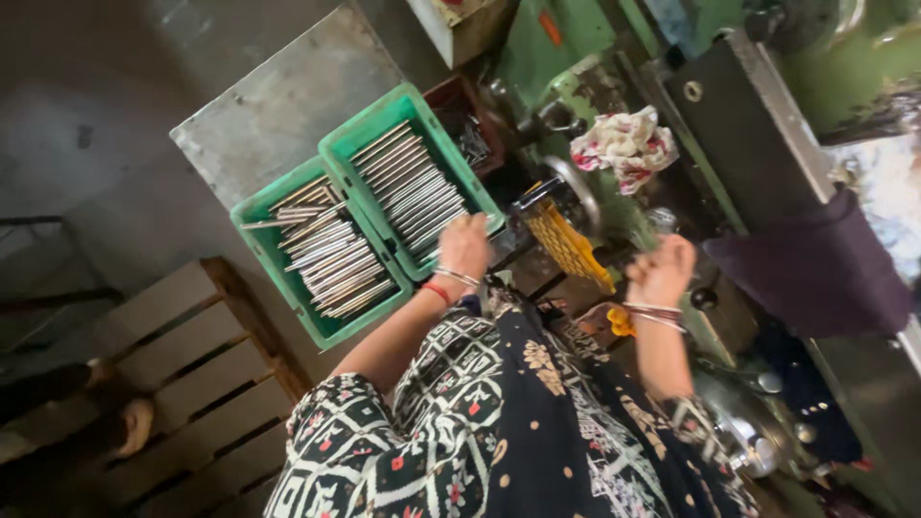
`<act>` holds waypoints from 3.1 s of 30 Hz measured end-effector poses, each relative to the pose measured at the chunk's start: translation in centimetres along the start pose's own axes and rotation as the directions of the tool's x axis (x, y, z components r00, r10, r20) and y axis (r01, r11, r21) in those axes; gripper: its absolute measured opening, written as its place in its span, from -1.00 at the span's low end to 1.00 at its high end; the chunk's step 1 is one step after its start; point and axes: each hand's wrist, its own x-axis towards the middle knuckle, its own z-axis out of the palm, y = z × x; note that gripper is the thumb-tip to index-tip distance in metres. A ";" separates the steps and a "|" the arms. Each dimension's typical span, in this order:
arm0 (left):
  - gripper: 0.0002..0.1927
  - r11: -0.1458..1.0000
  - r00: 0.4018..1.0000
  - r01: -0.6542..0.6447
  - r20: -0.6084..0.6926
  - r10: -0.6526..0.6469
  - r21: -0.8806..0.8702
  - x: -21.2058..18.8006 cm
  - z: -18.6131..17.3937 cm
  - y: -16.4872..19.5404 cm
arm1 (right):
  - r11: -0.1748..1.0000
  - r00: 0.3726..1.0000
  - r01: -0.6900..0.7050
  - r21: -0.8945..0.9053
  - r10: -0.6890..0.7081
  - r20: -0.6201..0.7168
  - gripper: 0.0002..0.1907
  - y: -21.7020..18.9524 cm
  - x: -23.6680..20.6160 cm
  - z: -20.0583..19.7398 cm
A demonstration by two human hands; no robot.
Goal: The person repeatedly picks metal rods from a green bin, inserts them into a lathe chuck, operates the machine to machine the rod, removes the finished piece, and places it back into the bin. The cycle continues with multiple rods.
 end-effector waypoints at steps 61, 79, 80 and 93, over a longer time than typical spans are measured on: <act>-0.52 0.303 0.867 0.431 0.483 0.121 -0.850 8.4 -5.7 12.8 | 0.870 0.718 -0.491 0.034 0.383 0.581 -0.66 -2.5 -4.3 12.3; -0.52 0.663 0.636 -0.745 -0.219 0.740 0.072 8.1 -12.2 12.1 | 0.815 0.582 -0.538 -0.216 0.544 0.604 -0.57 -4.0 -4.6 9.1; -0.46 0.683 0.638 -0.724 -0.286 0.715 0.092 8.0 -12.4 12.7 | 0.801 0.508 -0.571 -0.182 0.518 0.688 -0.50 -3.7 -4.5 8.9; -0.76 0.305 0.307 -0.951 -0.074 0.949 -0.040 6.5 -10.3 16.9 | 0.733 0.559 -0.571 -0.371 0.678 0.477 -0.68 -3.9 -6.1 3.9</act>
